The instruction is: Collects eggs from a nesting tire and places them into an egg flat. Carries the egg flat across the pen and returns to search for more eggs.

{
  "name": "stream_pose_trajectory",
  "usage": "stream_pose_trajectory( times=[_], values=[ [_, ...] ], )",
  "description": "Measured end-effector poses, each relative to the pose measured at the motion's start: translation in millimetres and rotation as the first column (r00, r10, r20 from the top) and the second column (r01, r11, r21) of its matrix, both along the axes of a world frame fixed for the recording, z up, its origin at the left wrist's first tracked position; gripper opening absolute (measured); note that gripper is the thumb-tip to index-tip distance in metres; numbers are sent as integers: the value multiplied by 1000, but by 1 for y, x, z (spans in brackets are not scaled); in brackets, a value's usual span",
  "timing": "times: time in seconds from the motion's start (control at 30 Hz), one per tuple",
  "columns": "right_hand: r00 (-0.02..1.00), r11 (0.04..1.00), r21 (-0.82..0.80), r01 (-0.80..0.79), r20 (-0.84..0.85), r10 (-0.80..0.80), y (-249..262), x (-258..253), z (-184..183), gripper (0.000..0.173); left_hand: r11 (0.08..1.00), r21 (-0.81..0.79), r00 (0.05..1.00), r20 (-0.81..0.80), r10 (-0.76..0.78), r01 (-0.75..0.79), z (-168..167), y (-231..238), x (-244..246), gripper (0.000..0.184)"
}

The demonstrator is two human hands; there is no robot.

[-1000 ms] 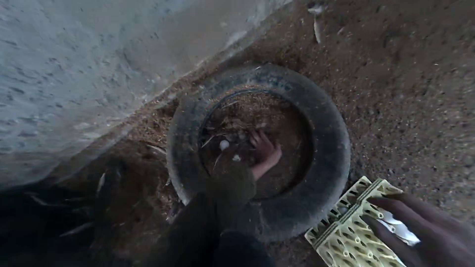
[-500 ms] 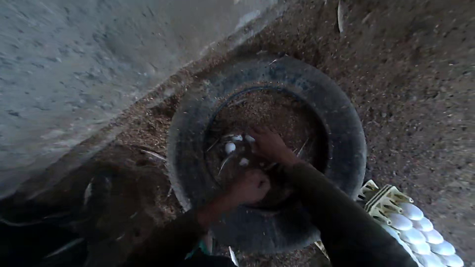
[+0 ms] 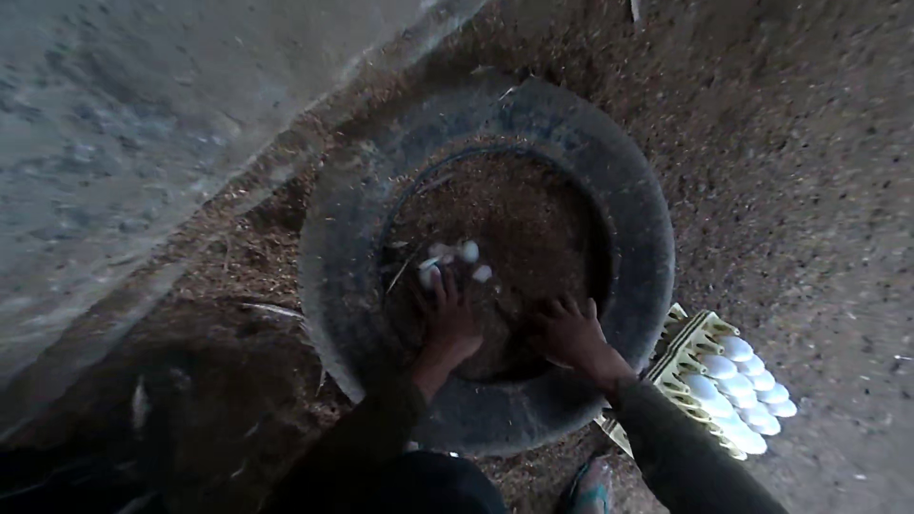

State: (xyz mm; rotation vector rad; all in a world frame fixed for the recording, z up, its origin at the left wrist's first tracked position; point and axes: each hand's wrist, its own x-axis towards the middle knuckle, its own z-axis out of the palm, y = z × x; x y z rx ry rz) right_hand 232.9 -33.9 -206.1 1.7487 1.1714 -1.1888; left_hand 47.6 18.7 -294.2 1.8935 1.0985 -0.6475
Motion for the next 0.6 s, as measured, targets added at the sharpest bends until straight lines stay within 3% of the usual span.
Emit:
stream_pose_trajectory(
  times=[0.1,0.17,0.27,0.37,0.43,0.53,0.6],
  values=[
    [993,962,249,116,-55,-105,24,-11,4,53,979,-161,988,-65,-141,129,25,-26,7,94],
    [981,894,413,174,-153,-120,41,-20,-11,52,942,-278,976,-49,-211,190,41,-32,9,79],
    [959,818,566,106,-276,67,74,-50,-35,53,853,-431,952,50,-303,295,55,-43,5,58],
    [856,808,581,-93,-368,364,97,-85,-49,51,803,-492,938,100,-331,336,70,-22,-2,56],
    [759,830,526,-189,-458,463,80,-92,-63,50,776,-501,921,140,-364,383,98,2,-15,55],
    [660,812,474,-341,-494,566,26,-57,-78,59,853,-448,963,93,-254,268,141,49,-40,52],
    [620,776,413,-477,-467,630,10,-31,-69,62,937,-319,989,23,-145,145,151,72,-54,48]
  ],
)
